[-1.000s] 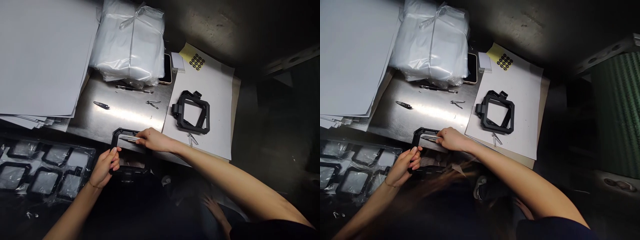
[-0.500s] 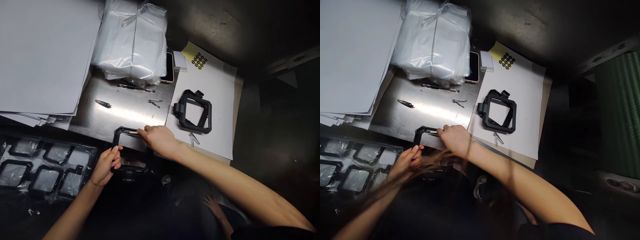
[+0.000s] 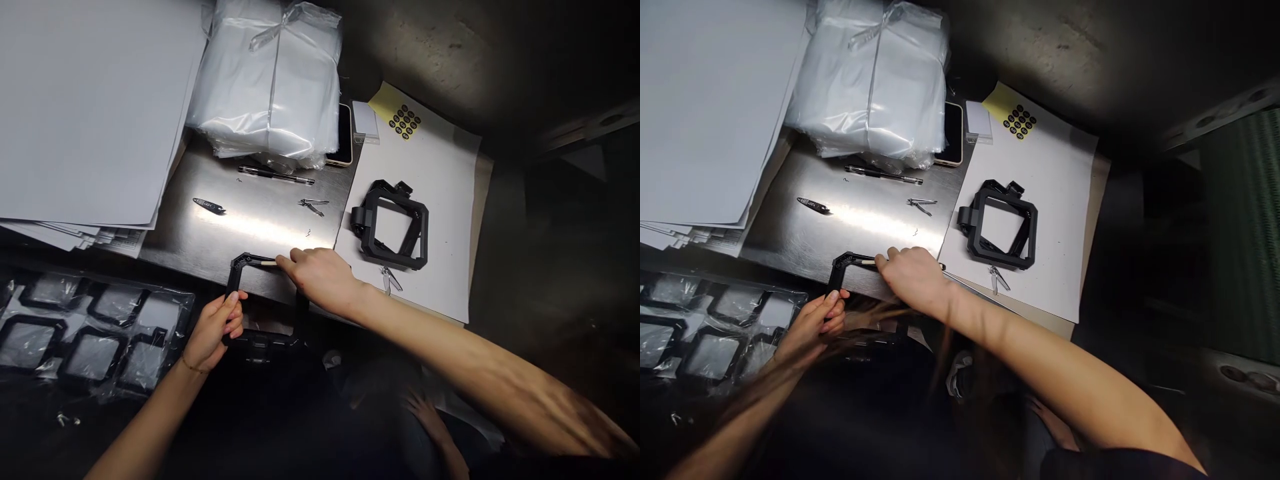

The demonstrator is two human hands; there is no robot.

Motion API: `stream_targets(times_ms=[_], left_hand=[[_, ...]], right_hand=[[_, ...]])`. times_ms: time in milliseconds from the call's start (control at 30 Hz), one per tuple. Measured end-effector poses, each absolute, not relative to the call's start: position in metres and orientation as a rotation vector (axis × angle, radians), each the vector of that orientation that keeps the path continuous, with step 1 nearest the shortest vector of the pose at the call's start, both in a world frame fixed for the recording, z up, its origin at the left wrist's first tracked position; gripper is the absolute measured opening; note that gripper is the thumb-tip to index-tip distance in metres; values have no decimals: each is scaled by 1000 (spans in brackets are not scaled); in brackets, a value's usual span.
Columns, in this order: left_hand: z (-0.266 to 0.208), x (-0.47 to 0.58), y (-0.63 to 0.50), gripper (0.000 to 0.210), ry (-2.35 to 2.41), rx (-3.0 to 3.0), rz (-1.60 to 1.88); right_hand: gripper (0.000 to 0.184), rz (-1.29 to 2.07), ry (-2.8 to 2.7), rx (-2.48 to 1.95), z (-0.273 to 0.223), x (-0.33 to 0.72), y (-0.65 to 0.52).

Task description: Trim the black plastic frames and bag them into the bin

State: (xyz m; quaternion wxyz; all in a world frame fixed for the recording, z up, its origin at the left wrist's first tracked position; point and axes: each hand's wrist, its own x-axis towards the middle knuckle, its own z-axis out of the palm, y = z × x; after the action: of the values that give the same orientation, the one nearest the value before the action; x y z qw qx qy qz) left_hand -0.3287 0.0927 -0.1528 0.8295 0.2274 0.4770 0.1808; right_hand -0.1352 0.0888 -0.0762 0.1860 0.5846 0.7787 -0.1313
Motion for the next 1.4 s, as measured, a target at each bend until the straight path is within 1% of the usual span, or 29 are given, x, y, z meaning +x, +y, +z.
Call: stream_targets(times_ms=[233,400,500,600,767,900,1133,1233,1267,1333,1400], left_hand=[[-151,-327,93,19,1032,487,384],[-150,-325,91,18,1067,501,408],[-150,-325,91,18,1079,504,409],[-150,-326,91,18,1072,505,398],[-149,-326,93,17,1041,508,373],[-148,-325,93,17,1034,505,367],[-150,-325,93,17,1025,492,372],[-150,-326,94,17,1021,491,373],[-149,-326,94,17,1020,490,372],[-149,-326,94,18,1018,489,373],[-150,-327,94,18,1017,487,374]], right_hand=[[25,-349,2203,1640,-74,-147,87],[26,-424,2221,1604,-69,-148,85],[26,-508,2172,1599,-65,-143,85],[25,-671,2081,1667,-63,-137,85],[16,-894,1953,1806,-73,-131,86],[23,-1016,1905,1897,-85,-131,89],[23,-1157,1811,1969,-86,-135,88],[19,-1211,1843,1924,-82,-133,84],[22,-1239,1859,1897,-80,-132,83],[35,-1293,1885,1847,-77,-129,82],[39,-1312,1908,1825,-75,-126,82]])
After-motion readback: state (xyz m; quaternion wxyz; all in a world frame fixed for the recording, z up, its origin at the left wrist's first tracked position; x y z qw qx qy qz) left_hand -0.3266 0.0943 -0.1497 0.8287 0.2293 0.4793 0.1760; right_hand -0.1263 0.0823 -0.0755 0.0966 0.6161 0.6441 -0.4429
